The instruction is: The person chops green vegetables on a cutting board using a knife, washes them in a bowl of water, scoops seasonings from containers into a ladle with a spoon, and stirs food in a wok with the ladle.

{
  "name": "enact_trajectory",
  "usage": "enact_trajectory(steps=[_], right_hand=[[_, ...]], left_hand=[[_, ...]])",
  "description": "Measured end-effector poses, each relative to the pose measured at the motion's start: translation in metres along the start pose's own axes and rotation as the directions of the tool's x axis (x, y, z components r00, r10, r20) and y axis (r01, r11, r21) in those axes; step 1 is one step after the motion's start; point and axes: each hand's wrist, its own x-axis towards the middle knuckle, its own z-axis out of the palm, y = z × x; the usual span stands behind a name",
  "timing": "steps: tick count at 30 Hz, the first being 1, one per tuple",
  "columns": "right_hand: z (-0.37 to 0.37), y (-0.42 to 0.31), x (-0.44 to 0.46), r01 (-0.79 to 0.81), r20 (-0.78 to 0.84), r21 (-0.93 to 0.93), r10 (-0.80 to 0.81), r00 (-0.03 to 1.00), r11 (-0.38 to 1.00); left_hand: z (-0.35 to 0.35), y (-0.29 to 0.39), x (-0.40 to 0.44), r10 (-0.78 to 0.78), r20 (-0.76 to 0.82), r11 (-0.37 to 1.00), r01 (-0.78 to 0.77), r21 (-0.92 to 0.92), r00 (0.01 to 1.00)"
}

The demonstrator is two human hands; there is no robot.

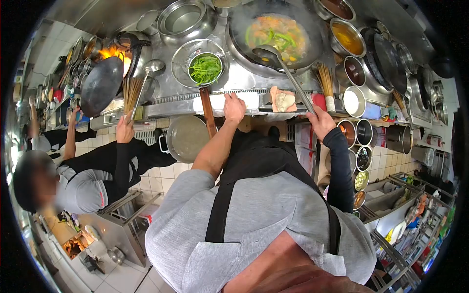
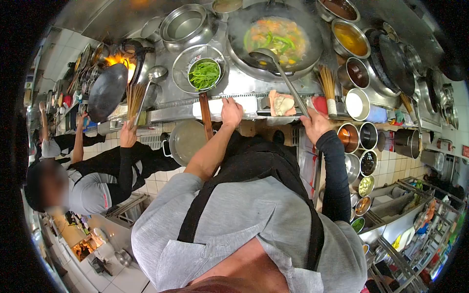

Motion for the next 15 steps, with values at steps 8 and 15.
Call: enact_trajectory(steps=[8,15], right_hand=[[-0.003,-0.004,-0.022,-0.329,0.048,0.447,0.345,0.937,0.832],[0.0,0.041,-0.017,-0.216,-0.101,0.42,0.282,0.954,0.881]], left_hand=[[0.002,-0.002,-0.001,0.001,-0.001,1.0,-0.001,0.003,1.0],[0.001,0.0,0.0,-0.006,0.001,1.0,0.006,0.009,1.0]])
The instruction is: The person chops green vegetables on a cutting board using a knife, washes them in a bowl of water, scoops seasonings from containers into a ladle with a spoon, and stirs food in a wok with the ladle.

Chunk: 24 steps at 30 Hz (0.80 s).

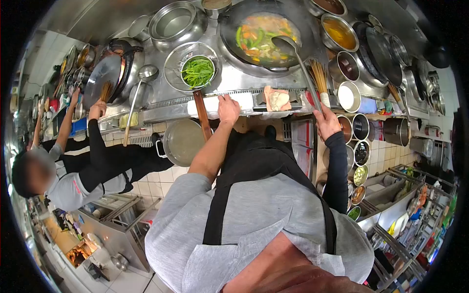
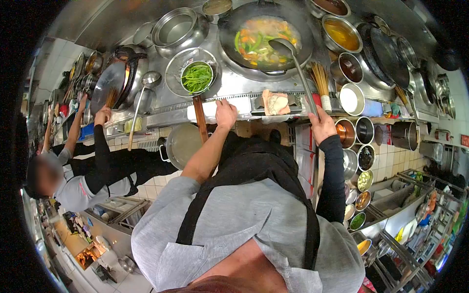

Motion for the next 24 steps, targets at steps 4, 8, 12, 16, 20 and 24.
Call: enact_trajectory(steps=[4,8,12,16,20,24], right_hand=[[-0.009,-0.01,-0.015,0.015,0.107,-0.061,-0.008,0.994,0.998],[-0.005,-0.034,-0.006,0.045,0.184,-0.208,-0.006,0.983,0.977],[0.017,0.007,0.053,0.249,0.158,-0.3,-0.21,0.965,0.921],[0.031,-0.027,0.08,-0.161,0.036,-0.034,0.162,0.986,0.986],[0.041,-0.019,0.119,0.017,-0.164,-0.117,-0.036,0.986,0.993],[0.046,0.021,0.189,0.018,-0.234,-0.179,-0.06,0.97,0.984]], left_hand=[[-0.001,0.002,0.0,-0.009,-0.001,1.0,0.009,-0.003,1.0],[-0.003,0.004,-0.001,0.013,-0.009,1.0,-0.013,0.004,1.0],[-0.001,-0.001,-0.001,0.044,-0.043,0.999,-0.045,-0.026,0.998],[-0.004,0.001,-0.002,0.026,-0.021,0.999,-0.027,-0.02,0.999],[-0.007,0.003,-0.004,0.003,-0.004,0.999,-0.003,-0.049,1.0],[-0.005,0.002,-0.003,-0.004,0.0,0.999,0.004,-0.048,1.0]])
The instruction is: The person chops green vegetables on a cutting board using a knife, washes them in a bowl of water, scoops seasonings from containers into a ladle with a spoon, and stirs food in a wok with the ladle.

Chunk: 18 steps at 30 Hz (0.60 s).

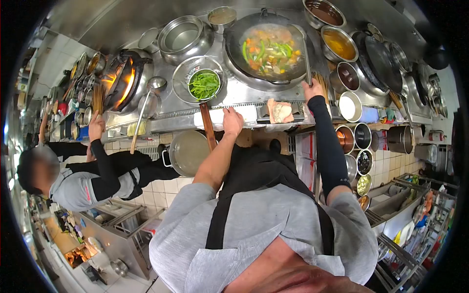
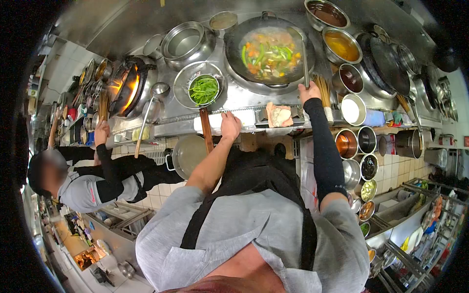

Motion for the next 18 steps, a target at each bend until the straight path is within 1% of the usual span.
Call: enact_trajectory(steps=[1,2,3,4,5,6,7,8,9,10,13,14,17,18], right_hand=[[0.001,0.003,0.003,-0.06,0.005,0.03,0.06,0.998,0.998],[-0.002,0.004,0.002,-0.274,0.226,0.25,0.219,0.949,0.929],[-0.001,0.013,0.003,-0.378,0.369,0.401,0.231,0.9,0.834],[0.0,0.022,0.004,-0.487,0.507,0.517,0.207,0.837,0.703],[0.001,0.029,0.006,-0.594,0.628,0.592,0.15,0.763,0.544],[-0.006,0.021,-0.004,-0.688,0.718,0.629,0.068,0.692,0.362],[-0.012,0.014,-0.01,-0.767,0.779,0.619,-0.009,0.627,0.166],[-0.015,0.01,-0.015,-0.824,0.819,0.565,-0.101,0.565,-0.031],[-0.018,0.005,-0.019,-0.855,0.834,0.47,-0.206,0.512,-0.218],[-0.023,0.0,-0.022,-0.861,0.84,0.44,-0.224,0.495,-0.255],[-0.041,-0.015,-0.034,-0.829,0.821,0.559,-0.132,0.556,-0.012],[-0.046,-0.02,-0.04,-0.811,0.81,0.583,-0.104,0.578,0.035],[-0.064,-0.034,-0.051,-0.803,0.797,0.595,-0.142,0.587,0.021],[-0.07,-0.044,-0.056,-0.79,0.787,0.613,-0.113,0.607,0.027]], left_hand=[[0.002,-0.002,0.001,0.001,-0.002,1.0,-0.001,-0.005,1.0],[0.002,-0.002,0.002,0.003,-0.003,1.0,-0.003,-0.011,1.0],[0.003,-0.002,0.002,0.003,-0.003,1.0,-0.003,-0.006,1.0],[0.004,-0.003,0.001,0.002,-0.005,1.0,-0.002,0.0,1.0],[0.003,-0.002,0.001,0.001,-0.007,1.0,-0.001,0.006,1.0],[0.001,0.001,0.001,-0.004,-0.004,1.0,0.004,0.001,1.0],[-0.001,0.003,0.0,-0.009,0.0,1.0,0.009,-0.002,1.0],[-0.001,0.002,0.0,-0.015,0.005,1.0,0.015,-0.005,1.0],[0.0,0.002,0.0,-0.007,0.007,1.0,0.007,0.004,1.0],[0.0,0.001,0.001,0.0,0.008,1.0,0.0,0.013,1.0],[0.001,-0.001,0.002,0.003,0.02,1.0,-0.003,0.026,1.0],[0.002,-0.001,0.003,-0.001,0.024,1.0,0.0,0.026,1.0],[0.0,0.002,0.001,0.011,0.007,1.0,-0.011,0.024,1.0],[0.001,0.001,0.001,0.017,0.005,1.0,-0.017,0.026,1.0]])
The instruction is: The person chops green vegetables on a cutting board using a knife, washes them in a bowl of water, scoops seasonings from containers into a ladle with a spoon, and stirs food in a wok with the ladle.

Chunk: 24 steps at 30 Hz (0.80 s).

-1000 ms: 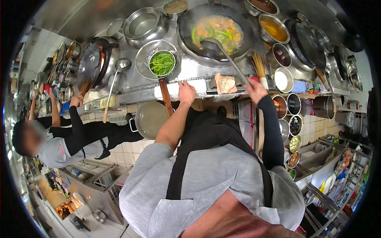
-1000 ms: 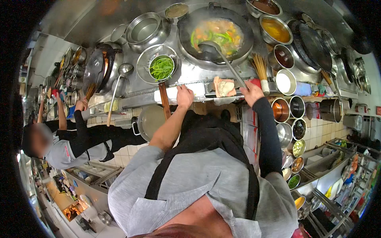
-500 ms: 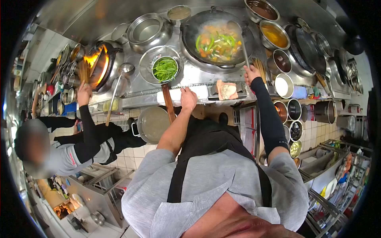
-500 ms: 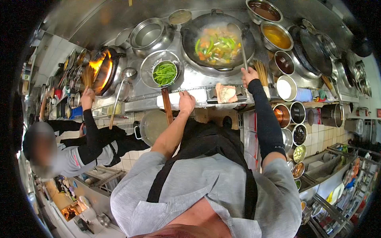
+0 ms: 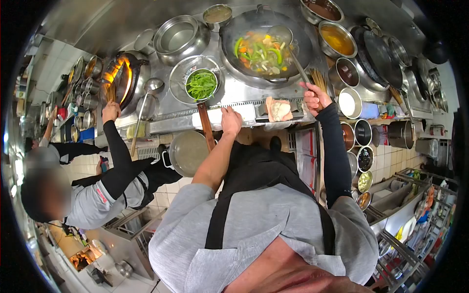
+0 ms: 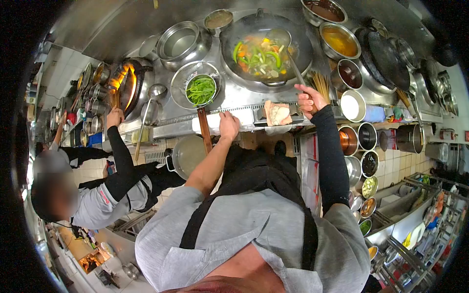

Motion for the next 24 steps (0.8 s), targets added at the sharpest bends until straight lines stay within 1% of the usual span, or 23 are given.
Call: enact_trajectory(steps=[2,3,4,6,9,10,13,14,17,18,19,21,22,24], right_hand=[[0.024,-0.003,-0.01,0.054,-0.087,-0.186,-0.072,0.994,0.981],[0.033,-0.002,-0.012,0.076,-0.124,-0.278,-0.114,0.986,0.958],[0.04,0.0,-0.012,0.094,-0.175,-0.408,-0.178,0.968,0.908],[0.051,0.007,-0.012,0.093,-0.247,-0.644,-0.322,0.914,0.759],[0.056,0.025,-0.014,0.019,-0.223,-0.884,-0.457,0.861,0.467],[0.056,0.035,-0.016,0.033,-0.19,-0.914,-0.498,0.846,0.405],[0.056,0.056,-0.021,-0.049,-0.224,-0.937,-0.486,0.845,0.347],[0.041,0.055,-0.017,-0.037,-0.198,-0.937,-0.442,0.875,0.347],[0.018,0.048,0.001,-0.076,-0.25,-0.926,-0.45,0.857,0.37],[-0.003,0.044,0.015,-0.01,-0.073,-0.993,-0.548,0.833,0.117],[-0.023,0.039,0.029,0.014,0.107,-0.988,-0.622,0.775,-0.152],[-0.016,0.04,0.028,0.008,0.256,-0.94,-0.693,0.674,-0.34],[-0.014,0.04,0.022,0.012,0.185,-0.97,-0.7,0.69,-0.245],[0.01,0.05,-0.003,0.02,0.09,-0.994,-0.728,0.68,-0.104]], left_hand=[[0.001,-0.002,0.001,0.014,-0.007,1.0,-0.014,0.004,1.0],[0.002,-0.003,0.001,0.027,-0.014,1.0,-0.027,0.003,1.0],[0.003,-0.004,0.002,0.041,-0.02,0.999,-0.041,0.002,0.999],[0.003,-0.004,0.003,0.049,-0.02,0.999,-0.049,0.01,0.999],[0.003,-0.004,0.002,0.029,-0.007,0.999,-0.029,0.025,1.0],[0.002,-0.004,0.002,0.024,-0.004,0.999,-0.024,0.022,1.0],[0.007,-0.008,0.005,0.031,0.014,1.0,-0.031,0.005,0.999],[0.008,-0.011,0.006,0.035,0.022,0.999,-0.035,-0.001,0.999],[0.003,-0.006,0.006,0.02,0.046,1.0,-0.02,0.009,0.999],[0.003,-0.006,0.006,0.03,0.045,1.0,-0.03,0.003,0.999],[0.005,-0.009,0.006,0.039,0.044,0.999,-0.039,-0.001,0.998],[0.006,-0.013,0.008,0.048,0.041,0.999,-0.048,-0.002,0.998],[0.008,-0.014,0.008,0.047,0.04,0.999,-0.047,-0.001,0.998],[0.01,-0.013,0.008,0.052,0.04,0.999,-0.052,-0.004,0.998]])
